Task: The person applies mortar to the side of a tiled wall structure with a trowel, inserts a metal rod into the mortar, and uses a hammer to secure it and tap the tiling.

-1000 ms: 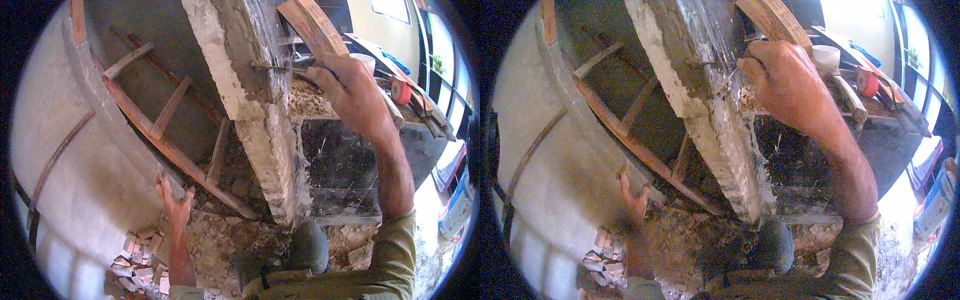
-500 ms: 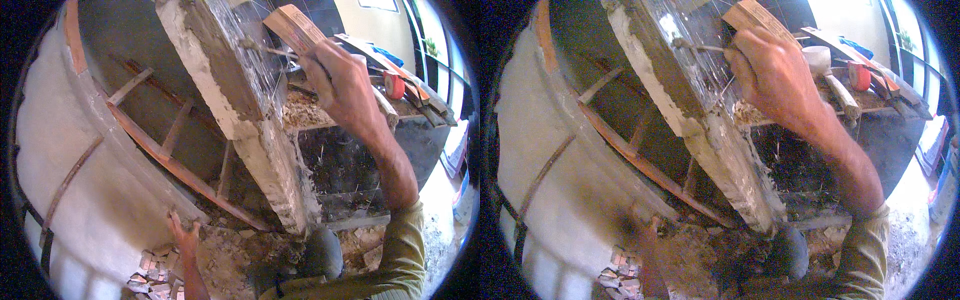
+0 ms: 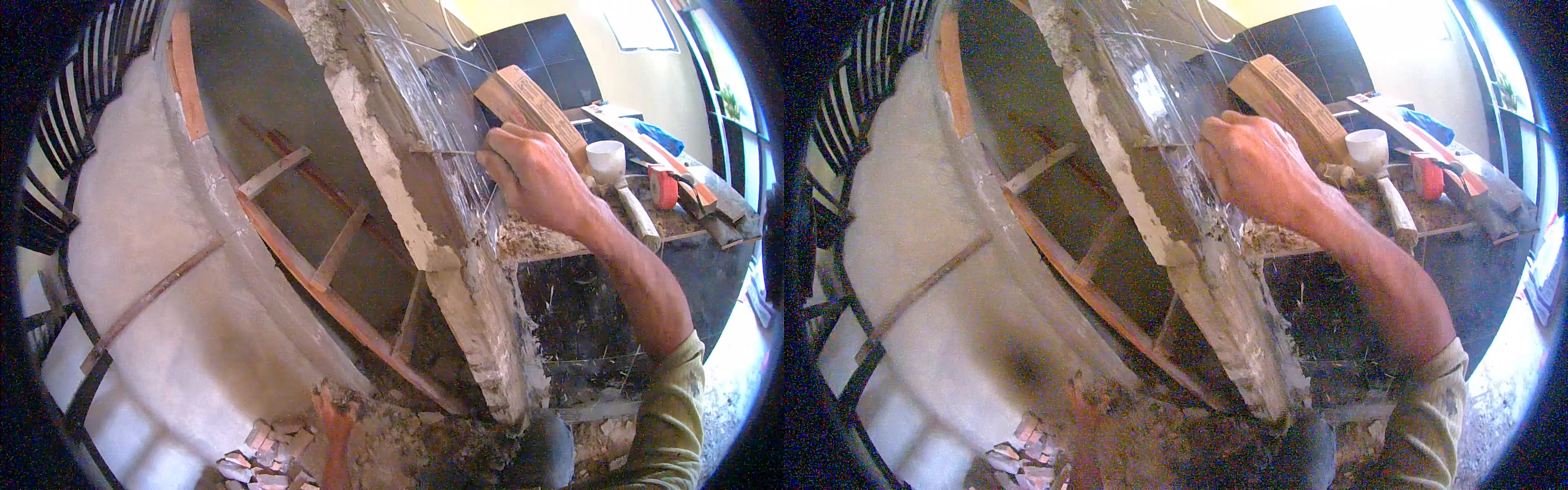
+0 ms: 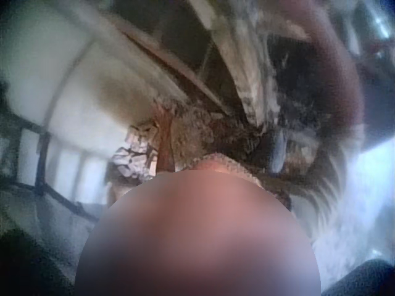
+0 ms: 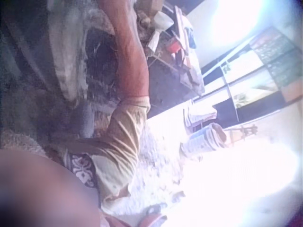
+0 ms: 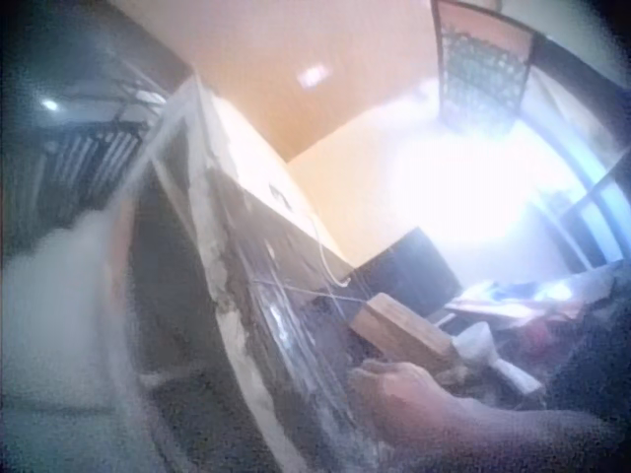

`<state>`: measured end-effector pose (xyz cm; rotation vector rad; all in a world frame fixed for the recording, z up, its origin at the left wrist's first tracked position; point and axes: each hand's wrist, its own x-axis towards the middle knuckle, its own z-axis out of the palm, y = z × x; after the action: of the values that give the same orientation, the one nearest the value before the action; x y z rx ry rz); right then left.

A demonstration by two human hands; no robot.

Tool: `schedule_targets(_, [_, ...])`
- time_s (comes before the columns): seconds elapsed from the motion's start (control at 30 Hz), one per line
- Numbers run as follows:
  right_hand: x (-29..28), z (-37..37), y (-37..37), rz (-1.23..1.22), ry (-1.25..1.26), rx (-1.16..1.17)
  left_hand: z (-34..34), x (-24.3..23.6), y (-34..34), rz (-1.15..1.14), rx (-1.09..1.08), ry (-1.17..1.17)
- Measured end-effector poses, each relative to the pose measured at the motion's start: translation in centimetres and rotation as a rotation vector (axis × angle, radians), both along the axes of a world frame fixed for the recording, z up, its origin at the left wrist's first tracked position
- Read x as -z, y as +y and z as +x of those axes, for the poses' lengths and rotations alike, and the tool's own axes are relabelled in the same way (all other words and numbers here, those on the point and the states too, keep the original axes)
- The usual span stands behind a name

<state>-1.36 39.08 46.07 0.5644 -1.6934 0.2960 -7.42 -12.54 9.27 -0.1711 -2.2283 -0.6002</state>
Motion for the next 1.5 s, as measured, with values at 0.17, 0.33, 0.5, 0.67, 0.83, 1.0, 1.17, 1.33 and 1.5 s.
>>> schedule_targets(0.17, [-2.8,0.3,0.3,-0.028,-0.109,-0.015,0.3,-0.1,1.0,0.089,-0.102,-0.073])
schedule_targets(0.33, [-4.6,0.5,1.2,0.062,-0.27,-0.036,0.4,1.5,-0.4,0.258,-0.021,-0.098])
schedule_targets(0.5, [-5.9,-0.4,2.5,0.136,-0.24,0.021,1.1,2.3,-0.7,0.301,-0.041,-0.109])
schedule_targets(0.67, [-6.7,-0.9,2.5,0.158,-0.244,-0.008,2.2,3.2,-1.3,0.353,-0.07,-0.128])
schedule_targets(0.83, [-7.3,0.0,3.2,0.125,-0.316,-0.125,3.7,4.2,-1.7,0.391,-0.105,-0.168])
schedule_targets(1.0, [-8.5,-0.8,3.4,0.11,-0.334,-0.116,4.9,4.5,-1.9,0.41,-0.151,-0.201])
schedule_targets(1.17, [-10.5,-0.1,2.5,0.13,-0.323,-0.1,5.4,4.9,-2.2,0.417,-0.159,-0.219])
schedule_targets(1.33, [-14.2,-2.9,4.2,0.612,0.283,0.072,5.5,5.1,-2.2,0.414,-0.152,-0.219])
schedule_targets(1.5, [-15.2,-2.2,3.5,0.314,-0.047,0.031,5.7,4.8,-2.4,0.422,-0.17,-0.22])
